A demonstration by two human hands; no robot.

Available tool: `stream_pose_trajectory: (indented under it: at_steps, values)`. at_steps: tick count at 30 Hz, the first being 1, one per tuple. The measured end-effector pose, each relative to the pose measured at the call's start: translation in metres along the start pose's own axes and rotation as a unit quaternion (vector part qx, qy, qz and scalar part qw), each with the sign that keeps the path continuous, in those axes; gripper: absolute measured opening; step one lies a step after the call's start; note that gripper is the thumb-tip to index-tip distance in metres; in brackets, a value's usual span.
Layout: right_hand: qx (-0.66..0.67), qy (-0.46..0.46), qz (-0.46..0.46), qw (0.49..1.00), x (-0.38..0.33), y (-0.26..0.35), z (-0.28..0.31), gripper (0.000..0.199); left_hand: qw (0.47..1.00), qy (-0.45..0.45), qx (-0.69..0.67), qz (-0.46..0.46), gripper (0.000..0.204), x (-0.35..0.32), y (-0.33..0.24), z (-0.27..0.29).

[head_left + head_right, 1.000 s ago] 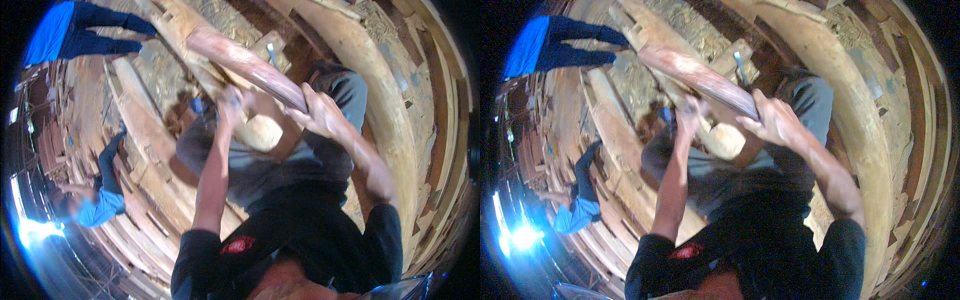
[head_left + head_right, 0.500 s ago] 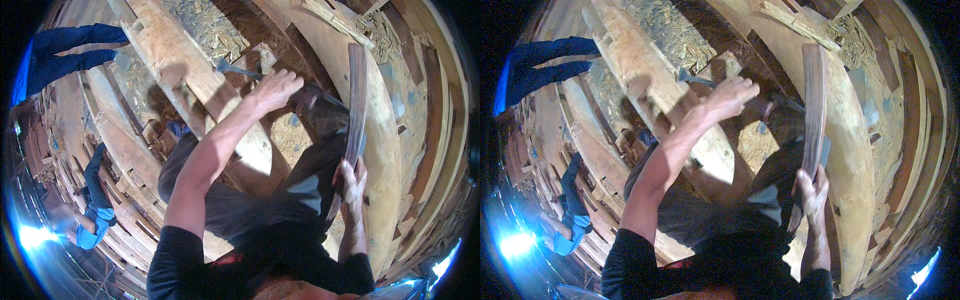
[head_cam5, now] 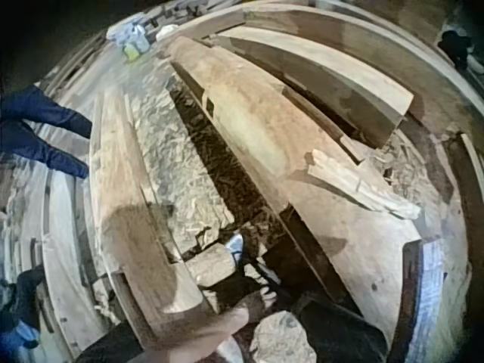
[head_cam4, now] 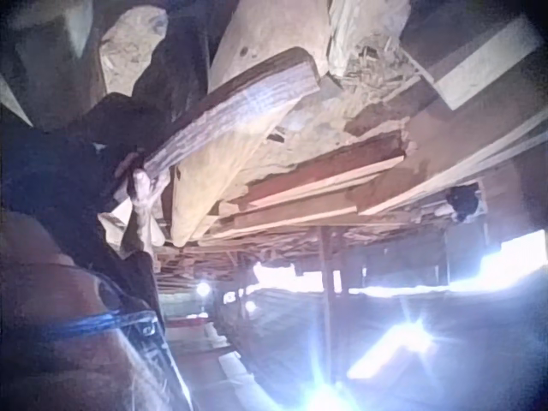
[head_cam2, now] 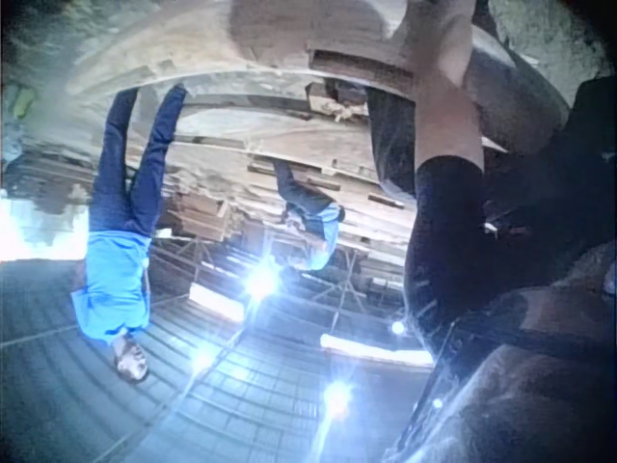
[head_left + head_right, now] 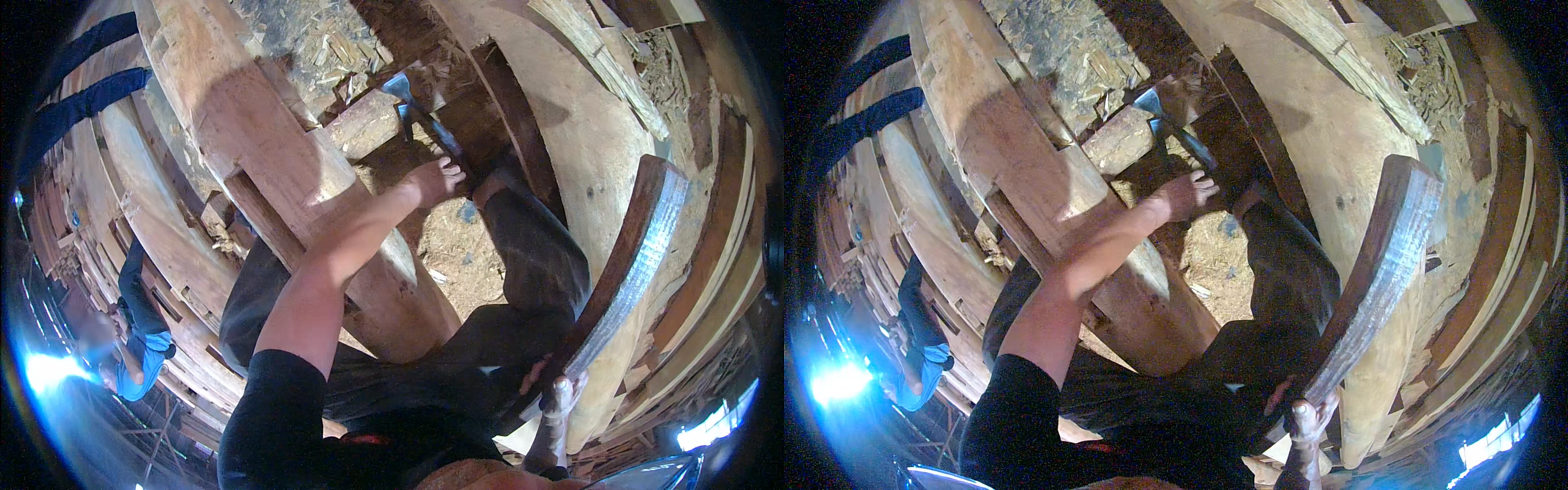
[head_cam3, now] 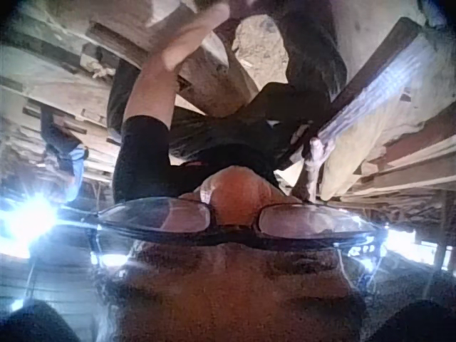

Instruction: The person uses a chisel and mallet to carve a large wooden beam, repeatedly striking the chisel to remove wood chips and shape the surface. The person occasionally repositions the chisel and clears debris from the work area.

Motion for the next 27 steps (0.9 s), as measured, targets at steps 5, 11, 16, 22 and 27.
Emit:
stream_pose_trajectory:
  at_steps: [5, 11, 16, 22, 27]
  values:
    - [0.008, 0.047, 0.013, 0.999, -0.004, -0.008, 0.01, 0.069, 0.977, 0.196, 0.071, 0.043, 0.035, 0.01, 0.003, -0.029]
    - [0.007, 0.058, 0.038, 0.998, 0.004, -0.007, 0.008, 0.064, 0.991, -0.123, -0.031, 0.053, 0.033, -0.042, 0.003, 0.019]
    - [0.036, 0.059, 0.054, 0.996, 0.0, -0.013, 0.015, 0.058, 0.869, -0.46, -0.182, -0.001, 0.044, -0.149, -0.008, 0.228]
    - [0.059, 0.064, 0.058, 0.995, 0.001, -0.021, 0.013, 0.055, 0.721, -0.484, -0.477, 0.138, 0.056, -0.309, -0.098, 0.273]
    - [0.013, 0.089, 0.04, 0.995, -0.003, -0.011, -0.001, 0.056, 0.542, -0.536, -0.639, 0.097, 0.074, -0.319, -0.142, 0.214]
Point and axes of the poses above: each hand's wrist, its own x-axis towards the middle knuckle, its own z-axis out of the back of the hand, y = z × x, the point moved 2 cm from there along x, towards the middle knuckle, and after that the axes turned 2 degrees about -x, right-handed, at the moved point
